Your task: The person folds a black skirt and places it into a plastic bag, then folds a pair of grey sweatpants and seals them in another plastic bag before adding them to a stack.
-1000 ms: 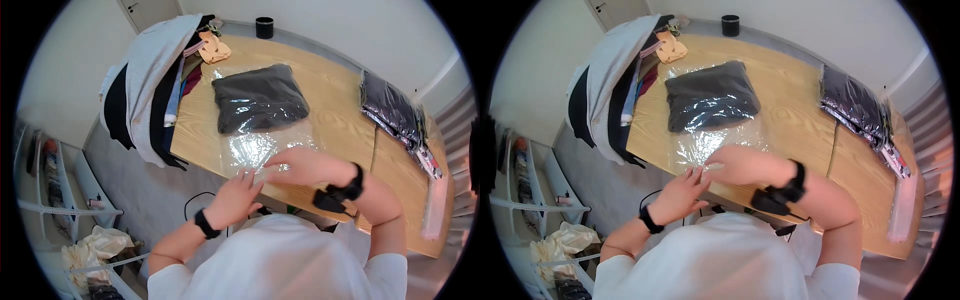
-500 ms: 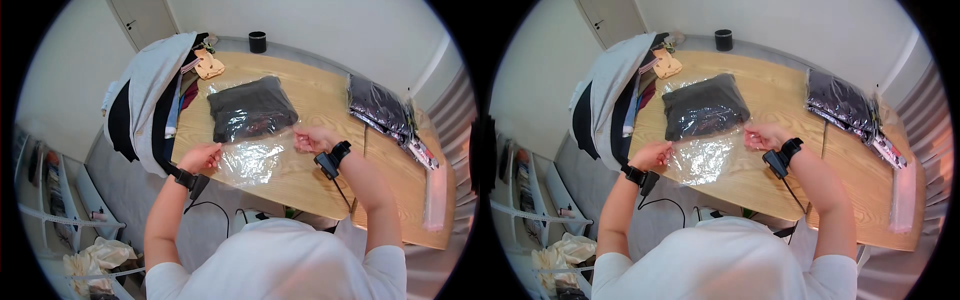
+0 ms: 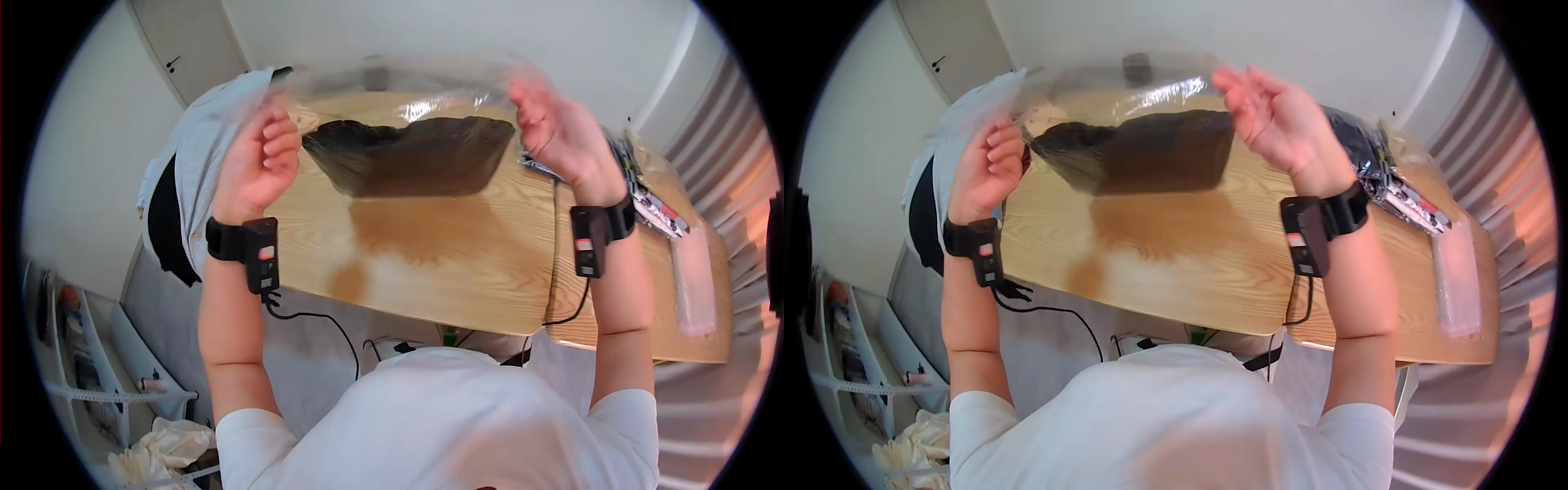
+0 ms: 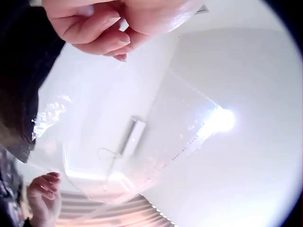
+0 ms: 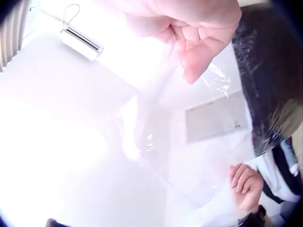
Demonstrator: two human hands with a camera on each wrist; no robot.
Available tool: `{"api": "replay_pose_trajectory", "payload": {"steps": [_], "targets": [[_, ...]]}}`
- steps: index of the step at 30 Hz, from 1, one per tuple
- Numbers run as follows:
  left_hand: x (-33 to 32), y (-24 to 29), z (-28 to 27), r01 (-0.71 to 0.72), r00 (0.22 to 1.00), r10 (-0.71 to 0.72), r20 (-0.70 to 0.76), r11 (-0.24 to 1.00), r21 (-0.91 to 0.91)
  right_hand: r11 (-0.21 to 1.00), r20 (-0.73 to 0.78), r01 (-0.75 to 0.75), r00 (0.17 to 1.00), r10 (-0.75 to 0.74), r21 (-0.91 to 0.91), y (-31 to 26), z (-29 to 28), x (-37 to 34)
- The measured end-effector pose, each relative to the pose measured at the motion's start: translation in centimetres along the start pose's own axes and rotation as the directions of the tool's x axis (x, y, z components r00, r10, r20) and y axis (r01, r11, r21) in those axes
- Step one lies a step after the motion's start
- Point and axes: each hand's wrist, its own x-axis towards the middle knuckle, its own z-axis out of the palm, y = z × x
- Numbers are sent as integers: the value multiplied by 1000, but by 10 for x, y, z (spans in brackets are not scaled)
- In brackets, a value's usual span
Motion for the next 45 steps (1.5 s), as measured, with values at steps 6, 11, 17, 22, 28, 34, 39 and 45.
{"api": "replay_pose_trajectory", "payload": {"steps": [6, 11, 17, 22, 28, 34, 39, 45], "targets": [[36, -19, 31, 133, 984, -124, 129, 989, -65, 991, -34, 135, 990, -136, -9, -39, 14, -39], [61, -33, 38, 112, 992, -112, 60, 994, -3, 991, -116, 130, 985, -127, 22, -48, -5, -56], [38, -51, 36, -40, 997, 3, 76, 875, 482, 978, -352, 195, 912, -209, -74, -26, -1, -95], [-29, -118, -70, 256, 958, -18, -285, 499, 828, 913, -531, -347, 826, 189, -215, 54, -84, -160], [-61, -138, -113, 479, 874, -39, -485, 240, 844, 418, -777, -744, 616, 128, -521, 80, -102, -180], [-42, -138, -98, -194, 970, -59, 238, -776, 600, -713, -90, -140, 990, -108, -687, 76, -104, -159], [-18, -142, -86, -479, 873, -405, 270, -813, 331, -858, -38, 156, 979, 200, -490, 92, -99, -147], [-11, -150, -99, -493, 870, -454, 192, -805, 330, -745, -36, 142, 975, 218, -652, 97, -120, -150]]}}
